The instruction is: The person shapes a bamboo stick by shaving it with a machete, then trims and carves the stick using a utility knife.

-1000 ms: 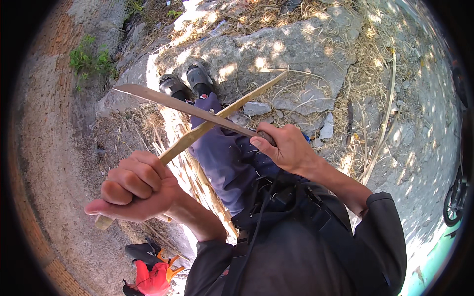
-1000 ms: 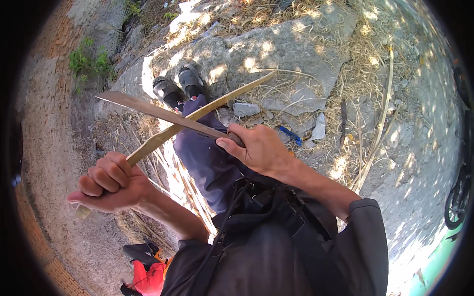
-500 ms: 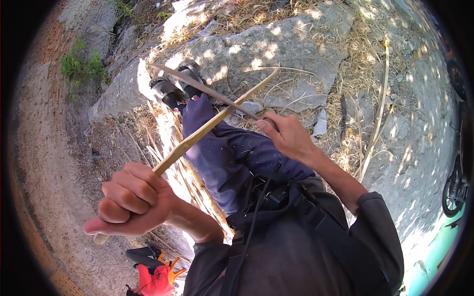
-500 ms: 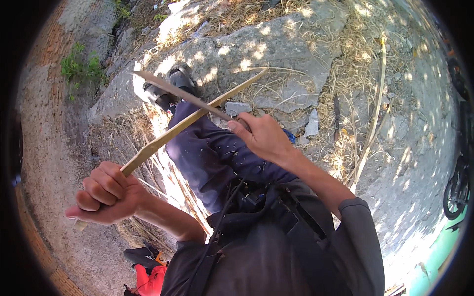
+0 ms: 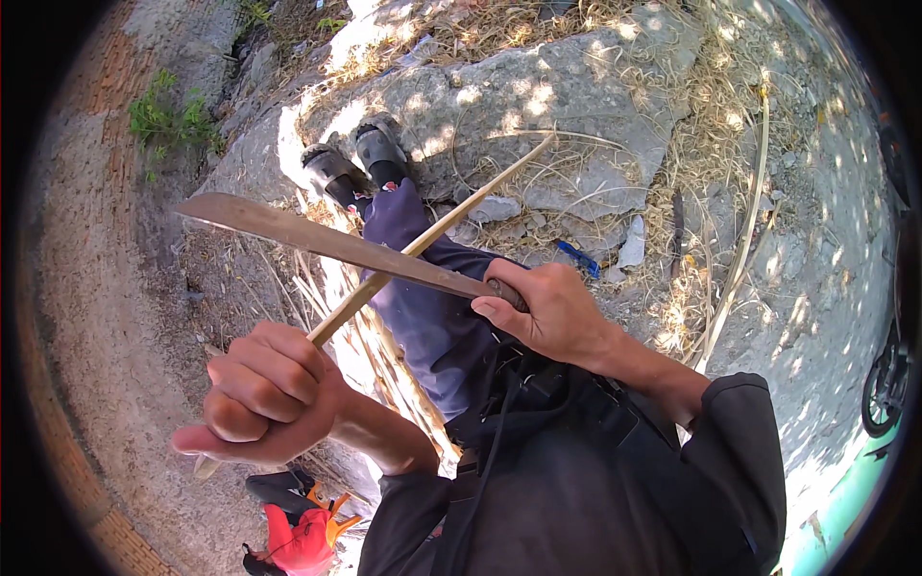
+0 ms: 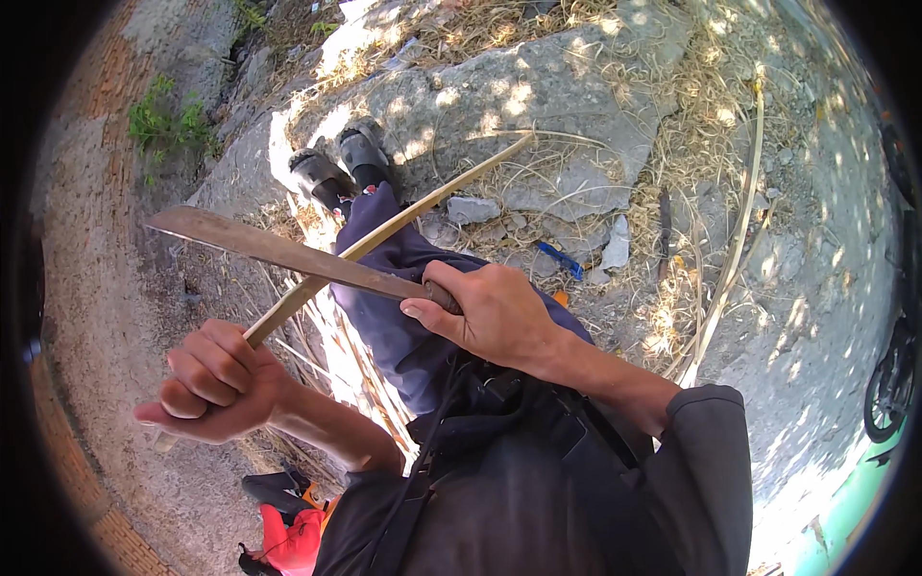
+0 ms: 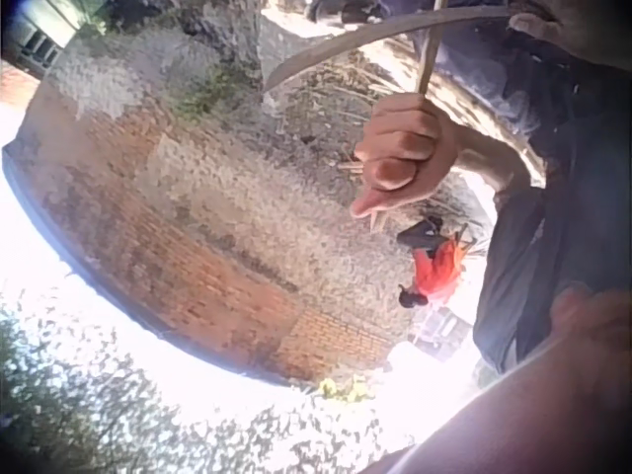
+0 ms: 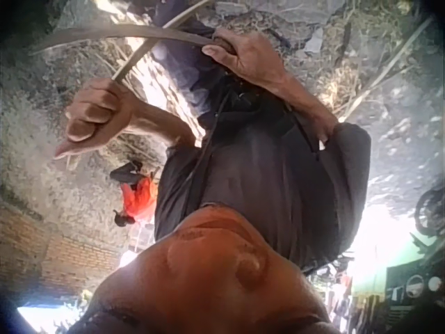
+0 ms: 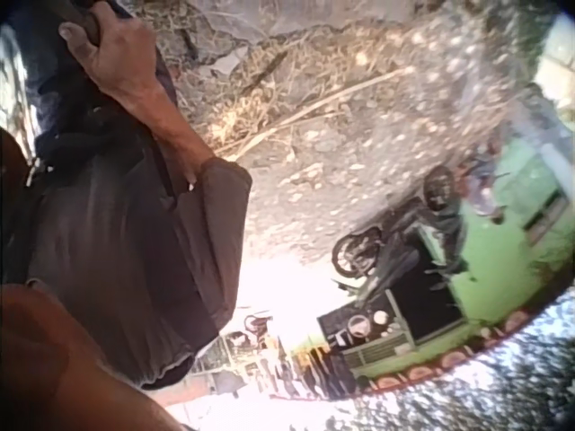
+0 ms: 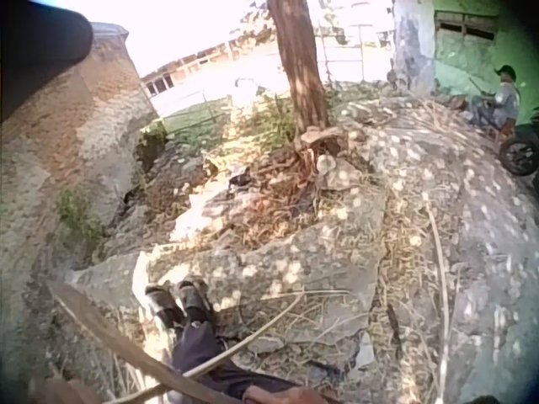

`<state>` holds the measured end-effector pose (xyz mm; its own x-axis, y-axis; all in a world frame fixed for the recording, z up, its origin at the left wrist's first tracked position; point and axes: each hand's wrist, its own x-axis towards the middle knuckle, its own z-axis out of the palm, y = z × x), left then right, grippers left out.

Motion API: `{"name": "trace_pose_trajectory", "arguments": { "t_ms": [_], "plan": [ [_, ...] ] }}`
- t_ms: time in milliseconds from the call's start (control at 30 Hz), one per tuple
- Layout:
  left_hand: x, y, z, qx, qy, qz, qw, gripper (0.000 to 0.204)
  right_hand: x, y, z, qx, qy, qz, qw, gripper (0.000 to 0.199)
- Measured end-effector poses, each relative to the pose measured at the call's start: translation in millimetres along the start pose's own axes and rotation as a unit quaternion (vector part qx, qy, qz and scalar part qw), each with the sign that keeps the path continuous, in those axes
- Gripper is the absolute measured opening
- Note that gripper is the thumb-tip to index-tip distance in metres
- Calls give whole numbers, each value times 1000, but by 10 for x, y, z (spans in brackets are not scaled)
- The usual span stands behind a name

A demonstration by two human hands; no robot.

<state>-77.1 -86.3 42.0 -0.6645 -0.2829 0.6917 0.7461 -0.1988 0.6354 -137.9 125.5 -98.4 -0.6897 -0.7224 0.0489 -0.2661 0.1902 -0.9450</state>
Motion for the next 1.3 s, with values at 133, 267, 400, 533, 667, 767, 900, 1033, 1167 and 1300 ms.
{"name": "trace_pose_trajectory", "arguments": {
  "t_ms": [133,267,400,533,667,767,900,1033,1167,1300],
  "plan": [
    [-11,27,42,-16,-15,8,1000,64,-54,-271,-37,-9,14,-17,1000,52],
    [2,-9,81,-2,-15,7,1000,63,-31,66,-49,-11,29,33,999,54],
    [-12,-7,119,-5,-26,-2,1000,63,-36,80,-88,8,25,65,998,53],
    [1,-17,199,-8,-38,6,999,63,-47,-61,-80,13,-7,16,1000,49],
    [-33,9,109,12,-7,5,1000,62,10,108,-16,6,-2,3,1000,49],
    [-81,28,68,10,6,3,1000,62,11,-6,-40,-14,10,3,1000,55],
    [-76,21,188,4,-20,8,1000,61,-50,-150,-49,-34,4,-7,999,53],
    [-82,51,80,-10,-5,12,1000,63,-5,129,-34,-16,27,-5,1000,53],
    [-112,35,5,-16,16,23,999,64,-3,-120,-7,-44,4,8,999,51],
    [-111,86,80,-18,-5,14,1000,64,-10,-36,-6,-40,25,-12,999,53]
  ]
}}
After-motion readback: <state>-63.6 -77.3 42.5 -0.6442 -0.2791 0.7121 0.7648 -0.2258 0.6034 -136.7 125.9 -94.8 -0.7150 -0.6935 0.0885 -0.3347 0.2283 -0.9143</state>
